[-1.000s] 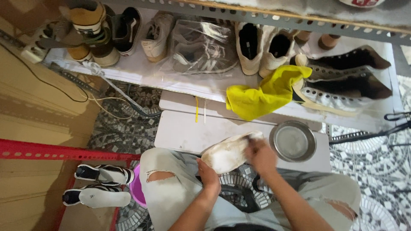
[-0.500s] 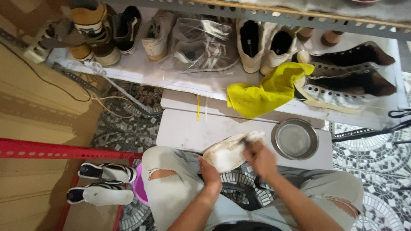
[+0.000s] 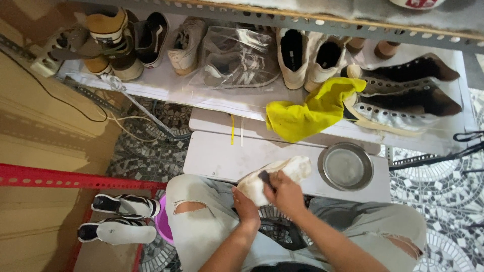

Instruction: The person scrubs a white sneaker with a brush, repeatedly dipping the brush into a metal bowl of water. They rotate the shoe to clean different sides and the sole, then wipe the shoe with a yellow cloth.

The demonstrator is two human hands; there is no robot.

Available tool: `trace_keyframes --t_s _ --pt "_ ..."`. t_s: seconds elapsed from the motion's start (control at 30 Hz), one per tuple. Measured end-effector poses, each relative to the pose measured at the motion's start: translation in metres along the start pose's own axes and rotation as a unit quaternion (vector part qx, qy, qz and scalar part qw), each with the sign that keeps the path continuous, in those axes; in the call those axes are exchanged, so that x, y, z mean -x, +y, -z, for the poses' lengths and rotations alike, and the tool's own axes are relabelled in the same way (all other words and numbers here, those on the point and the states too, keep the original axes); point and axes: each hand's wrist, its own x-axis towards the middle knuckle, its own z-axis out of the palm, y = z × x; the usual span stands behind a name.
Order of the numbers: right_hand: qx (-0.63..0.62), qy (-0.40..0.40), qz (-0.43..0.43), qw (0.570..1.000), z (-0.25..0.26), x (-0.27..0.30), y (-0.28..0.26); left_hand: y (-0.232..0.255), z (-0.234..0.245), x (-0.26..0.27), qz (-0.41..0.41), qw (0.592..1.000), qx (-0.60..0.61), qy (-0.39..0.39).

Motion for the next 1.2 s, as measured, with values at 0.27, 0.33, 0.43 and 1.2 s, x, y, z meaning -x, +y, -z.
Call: trace_keyframes --t_s 0.27,0.33,0.43,1.2 --pt "0.029 0.014 -0.114 0.993 0.011 -0.020 0.039 0.006 0.005 0.003 -0.028 0.999 -0.043 0.014" --pt "0.070 0.011 -0.151 0.986 0.014 -0.027 0.068 0.002 -0.001 0.002 -0.025 0.999 -0.043 0.007" --pt "0.092 0.131 -0.186 0.969 0.016 -0.016 0.069 -0.002 -0.007 0.001 -0.061 0.997 -0.038 0.012" --pt "-0.307 0.152 -0.344 0.874 0.058 0.042 0.075 0.103 -0.037 0.033 -0.253 0.902 -0.326 -0.129"
